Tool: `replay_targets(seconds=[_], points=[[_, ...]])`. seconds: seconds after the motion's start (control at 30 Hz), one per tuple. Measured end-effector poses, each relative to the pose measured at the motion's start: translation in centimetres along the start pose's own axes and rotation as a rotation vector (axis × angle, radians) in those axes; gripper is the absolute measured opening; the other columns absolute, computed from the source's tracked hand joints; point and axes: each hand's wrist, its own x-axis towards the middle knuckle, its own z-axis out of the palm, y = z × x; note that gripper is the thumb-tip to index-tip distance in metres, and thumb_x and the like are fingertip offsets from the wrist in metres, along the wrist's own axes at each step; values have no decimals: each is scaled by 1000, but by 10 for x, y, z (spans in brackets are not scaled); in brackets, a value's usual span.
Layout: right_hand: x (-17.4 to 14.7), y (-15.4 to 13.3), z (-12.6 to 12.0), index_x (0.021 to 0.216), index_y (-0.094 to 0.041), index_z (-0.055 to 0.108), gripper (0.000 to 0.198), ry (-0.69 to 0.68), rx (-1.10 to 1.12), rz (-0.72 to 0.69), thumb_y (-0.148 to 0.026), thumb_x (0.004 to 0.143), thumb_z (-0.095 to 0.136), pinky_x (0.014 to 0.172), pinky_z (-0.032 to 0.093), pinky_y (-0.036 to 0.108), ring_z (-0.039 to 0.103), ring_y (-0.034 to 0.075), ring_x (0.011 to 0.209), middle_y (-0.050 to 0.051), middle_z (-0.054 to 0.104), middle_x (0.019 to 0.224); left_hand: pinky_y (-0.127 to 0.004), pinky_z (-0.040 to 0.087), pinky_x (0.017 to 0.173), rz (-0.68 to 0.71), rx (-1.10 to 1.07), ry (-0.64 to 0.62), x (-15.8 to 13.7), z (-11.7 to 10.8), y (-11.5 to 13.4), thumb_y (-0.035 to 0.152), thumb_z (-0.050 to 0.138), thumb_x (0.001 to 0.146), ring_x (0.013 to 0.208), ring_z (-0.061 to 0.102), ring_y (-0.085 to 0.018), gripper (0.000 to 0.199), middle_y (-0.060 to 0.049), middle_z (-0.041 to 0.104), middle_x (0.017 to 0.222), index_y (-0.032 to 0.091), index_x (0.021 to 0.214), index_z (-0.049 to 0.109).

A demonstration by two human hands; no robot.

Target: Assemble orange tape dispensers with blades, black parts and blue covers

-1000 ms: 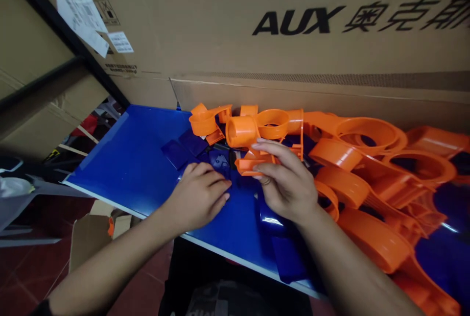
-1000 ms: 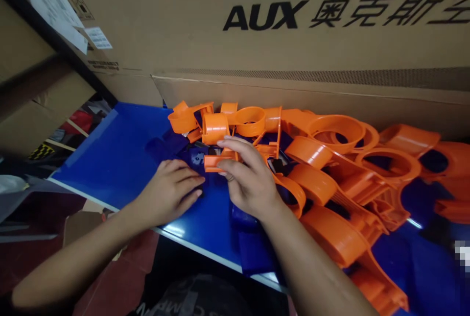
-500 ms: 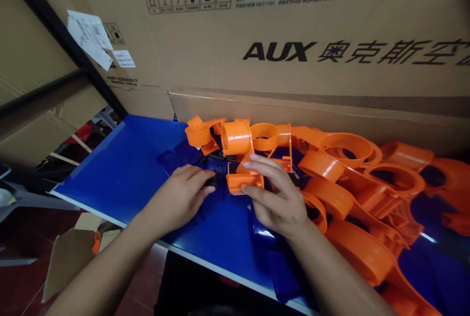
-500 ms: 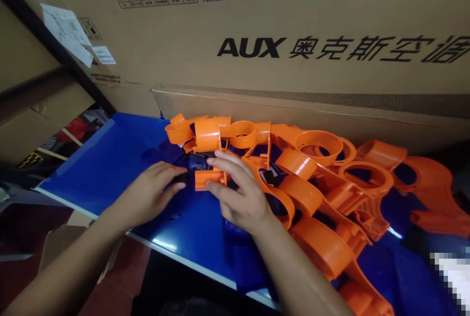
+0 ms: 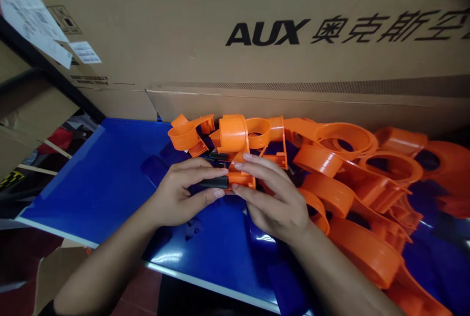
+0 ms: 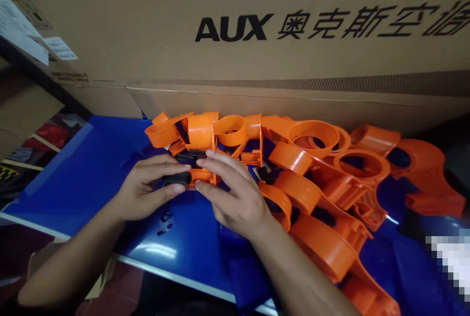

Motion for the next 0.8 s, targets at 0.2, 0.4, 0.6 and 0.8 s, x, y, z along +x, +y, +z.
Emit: replay_targets(seconds=[0.2, 0.4, 0.6, 0.8], points=[[-1, 0, 1, 107, -11, 77, 25, -16, 3, 18, 3, 87, 74, 104, 69, 57, 73, 38, 134, 25, 79, 130, -28, 60, 80, -47, -75, 2, -10, 9, -12, 29, 77, 101, 89, 72, -15, 38, -7, 78, 103, 25, 139, 77], [0, 0, -3, 95, -14, 74, 19, -47, 27, 27, 2, 86, 75, 107, 67, 54, 72, 36, 136, 22, 79, 133, -29, 56, 75, -70, -91, 21, -13, 15, -12, 31, 75, 102, 85, 68, -16, 38, -6, 75, 98, 24, 140, 76], [3, -2, -5, 92, -17, 73, 20, -70, 42, 53, 1, 85, 78, 109, 67, 51, 72, 34, 138, 18, 79, 135, -29, 46, 67, -31, -79, 19, -14, 18, -11, 29, 66, 107, 76, 59, -15, 42, -2, 65, 84, 24, 148, 70], [7, -5, -3, 91, -18, 74, 21, -83, 85, 109, 2, 85, 78, 109, 67, 48, 75, 32, 133, 17, 82, 128, -33, 43, 73, -20, -56, -71, -10, 9, -7, 25, 60, 109, 79, 58, -17, 36, -3, 67, 85, 24, 142, 74]])
